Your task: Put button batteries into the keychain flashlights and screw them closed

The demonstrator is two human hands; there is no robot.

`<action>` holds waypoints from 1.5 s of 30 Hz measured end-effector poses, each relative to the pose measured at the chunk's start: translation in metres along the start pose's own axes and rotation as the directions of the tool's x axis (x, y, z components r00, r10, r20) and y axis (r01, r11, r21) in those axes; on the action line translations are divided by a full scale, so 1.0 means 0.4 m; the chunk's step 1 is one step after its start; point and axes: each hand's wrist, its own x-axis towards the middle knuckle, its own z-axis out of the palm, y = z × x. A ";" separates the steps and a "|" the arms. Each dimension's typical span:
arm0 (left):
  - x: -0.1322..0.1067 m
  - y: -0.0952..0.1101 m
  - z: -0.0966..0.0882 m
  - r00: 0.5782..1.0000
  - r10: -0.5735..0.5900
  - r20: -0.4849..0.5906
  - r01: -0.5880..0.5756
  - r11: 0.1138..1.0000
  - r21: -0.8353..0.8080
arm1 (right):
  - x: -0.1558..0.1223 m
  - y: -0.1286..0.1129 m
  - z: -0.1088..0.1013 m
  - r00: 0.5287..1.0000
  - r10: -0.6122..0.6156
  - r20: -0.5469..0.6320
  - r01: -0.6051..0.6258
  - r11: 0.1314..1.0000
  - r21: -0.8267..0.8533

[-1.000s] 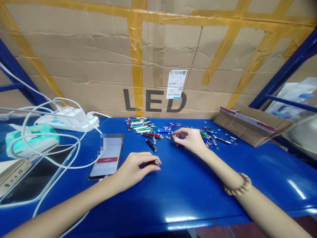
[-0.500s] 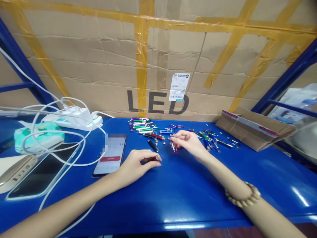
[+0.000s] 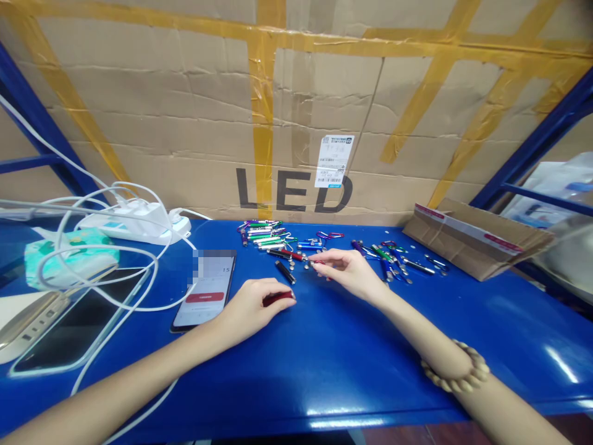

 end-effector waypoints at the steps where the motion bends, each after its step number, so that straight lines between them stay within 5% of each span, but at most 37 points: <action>1: 0.000 -0.008 0.002 1.000 0.024 0.009 -0.024 0.999 0.045 | -0.001 -0.003 0.002 1.000 0.002 0.017 -0.002 1.000 -0.001; 6: 0.004 -0.033 0.004 0.997 0.061 -0.051 -0.052 0.988 0.148 | -0.017 -0.032 0.024 0.995 0.061 0.085 -0.063 0.998 0.028; 10: 0.008 -0.008 -0.007 0.988 -0.073 -0.134 0.055 0.990 -0.130 | -0.033 -0.056 0.047 0.991 0.104 0.082 -0.111 0.990 0.083; 17: 0.007 0.027 -0.015 0.939 -0.335 0.082 0.316 0.739 -0.596 | -0.054 -0.071 0.082 0.988 0.112 0.103 -0.133 0.963 0.235; 24: 0.006 0.035 -0.024 0.851 -0.431 0.300 0.514 0.567 -0.643 | -0.067 -0.059 0.106 0.999 -0.037 0.028 0.035 0.997 0.074; 33: 0.014 0.028 -0.027 0.813 -0.562 0.154 0.477 0.489 -0.731 | -0.071 -0.036 0.107 0.967 -0.253 0.017 0.252 0.951 -0.179; 40: 0.018 0.025 -0.026 0.833 -0.544 0.103 0.405 0.471 -0.784 | -0.068 -0.039 0.106 0.965 -0.262 -0.005 0.259 0.955 -0.146; 45: 0.012 0.033 -0.028 0.860 -0.504 0.083 0.361 0.483 -0.798 | -0.065 -0.050 0.104 0.991 -0.129 -0.020 0.129 0.992 0.008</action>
